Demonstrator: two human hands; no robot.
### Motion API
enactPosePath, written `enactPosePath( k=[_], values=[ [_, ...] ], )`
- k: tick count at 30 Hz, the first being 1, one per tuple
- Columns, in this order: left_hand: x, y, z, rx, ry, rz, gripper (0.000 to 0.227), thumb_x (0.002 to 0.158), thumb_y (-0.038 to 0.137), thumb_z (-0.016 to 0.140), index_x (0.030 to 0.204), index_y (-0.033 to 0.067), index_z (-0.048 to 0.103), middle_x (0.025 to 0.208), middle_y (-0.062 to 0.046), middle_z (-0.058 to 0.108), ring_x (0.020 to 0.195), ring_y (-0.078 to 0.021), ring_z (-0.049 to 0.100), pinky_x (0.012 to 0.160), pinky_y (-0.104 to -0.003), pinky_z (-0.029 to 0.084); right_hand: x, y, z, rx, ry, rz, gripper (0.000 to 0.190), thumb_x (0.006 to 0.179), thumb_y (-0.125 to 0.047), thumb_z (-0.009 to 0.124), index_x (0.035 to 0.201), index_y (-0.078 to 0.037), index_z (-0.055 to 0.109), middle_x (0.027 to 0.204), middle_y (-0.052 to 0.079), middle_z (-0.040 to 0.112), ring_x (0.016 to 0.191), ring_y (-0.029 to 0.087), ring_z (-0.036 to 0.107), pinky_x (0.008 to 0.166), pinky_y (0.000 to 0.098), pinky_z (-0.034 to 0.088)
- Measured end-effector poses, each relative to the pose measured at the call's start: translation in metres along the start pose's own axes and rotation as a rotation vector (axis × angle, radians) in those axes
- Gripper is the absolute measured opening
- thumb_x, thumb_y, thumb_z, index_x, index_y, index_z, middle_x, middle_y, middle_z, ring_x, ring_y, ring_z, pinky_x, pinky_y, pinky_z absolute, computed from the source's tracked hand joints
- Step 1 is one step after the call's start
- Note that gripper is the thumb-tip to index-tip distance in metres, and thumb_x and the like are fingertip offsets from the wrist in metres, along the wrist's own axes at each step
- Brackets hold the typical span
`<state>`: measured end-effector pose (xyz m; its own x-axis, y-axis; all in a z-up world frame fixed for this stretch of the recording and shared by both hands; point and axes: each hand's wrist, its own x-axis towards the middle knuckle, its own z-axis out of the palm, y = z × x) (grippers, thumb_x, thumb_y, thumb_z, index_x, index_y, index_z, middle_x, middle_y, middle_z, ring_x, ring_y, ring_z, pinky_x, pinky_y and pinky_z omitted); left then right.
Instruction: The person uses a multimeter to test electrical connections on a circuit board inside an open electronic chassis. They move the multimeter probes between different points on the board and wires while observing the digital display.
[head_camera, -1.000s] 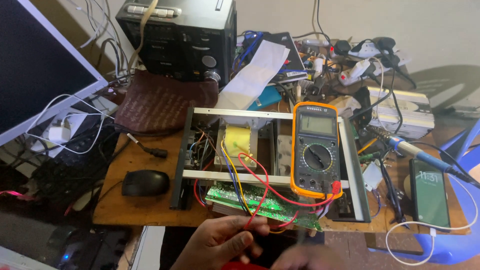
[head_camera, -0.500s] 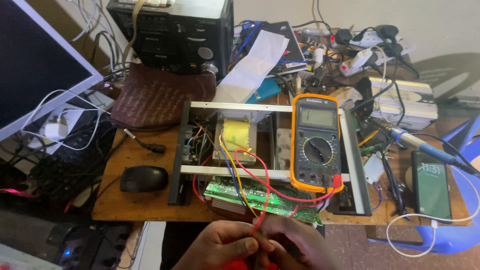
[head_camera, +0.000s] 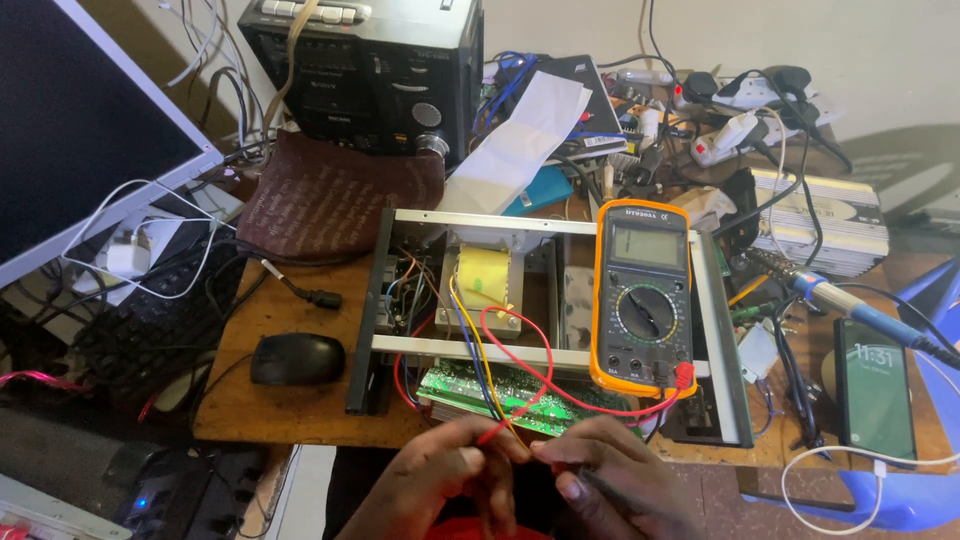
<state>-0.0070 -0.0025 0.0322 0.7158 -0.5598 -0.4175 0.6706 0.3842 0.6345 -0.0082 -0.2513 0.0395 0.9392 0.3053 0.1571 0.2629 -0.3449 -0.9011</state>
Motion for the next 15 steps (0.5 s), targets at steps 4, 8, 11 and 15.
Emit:
enactPosePath(
  k=[4, 8, 11, 15],
  values=[
    [0.011, -0.016, -0.013, -0.086, -0.073, 0.128, 0.032, 0.092, 0.024, 0.062, 0.105, -0.0061, 0.059, 0.075, -0.02, 0.06, 0.07, -0.0359, 0.068, 0.065, -0.04, 0.052, 0.004, 0.001, 0.006, -0.024, 0.019, -0.292, 0.028, 0.104, -0.031, 0.065, 0.118, -0.015, 0.083, 0.098, 0.006, 0.069, 0.089, 0.016, 0.071, 0.083, 0.0276, 0.055],
    [0.009, -0.022, -0.009, 0.178, -0.121, 0.337, 0.021, 0.109, 0.021, 0.058, 0.106, 0.001, 0.063, 0.085, -0.011, 0.065, 0.077, -0.0184, 0.063, 0.075, -0.03, 0.05, 0.01, -0.021, 0.029, 0.109, 0.206, -0.29, 0.018, 0.085, -0.003, 0.069, 0.083, -0.014, 0.083, 0.074, 0.001, 0.068, 0.067, 0.011, 0.066, 0.063, 0.0205, 0.053],
    [0.006, -0.016, 0.005, 0.337, -0.056, 0.377, 0.012, 0.107, 0.015, 0.058, 0.109, 0.0038, 0.063, 0.099, -0.011, 0.071, 0.091, -0.0165, 0.069, 0.082, -0.028, 0.052, 0.014, -0.036, 0.031, 0.234, 0.112, -0.104, 0.016, 0.095, -0.009, 0.073, 0.082, -0.011, 0.082, 0.081, 0.002, 0.066, 0.063, 0.008, 0.068, 0.061, 0.0197, 0.052],
    [0.008, -0.019, 0.001, 0.442, -0.008, 0.466, 0.023, 0.106, 0.023, 0.072, 0.118, 0.0032, 0.068, 0.102, -0.004, 0.065, 0.091, -0.0117, 0.061, 0.082, -0.027, 0.051, 0.011, -0.035, 0.017, 0.236, -0.085, -0.004, 0.035, 0.102, -0.042, 0.067, 0.099, -0.011, 0.081, 0.095, 0.004, 0.062, 0.079, 0.014, 0.069, 0.076, 0.0267, 0.053]
  ],
)
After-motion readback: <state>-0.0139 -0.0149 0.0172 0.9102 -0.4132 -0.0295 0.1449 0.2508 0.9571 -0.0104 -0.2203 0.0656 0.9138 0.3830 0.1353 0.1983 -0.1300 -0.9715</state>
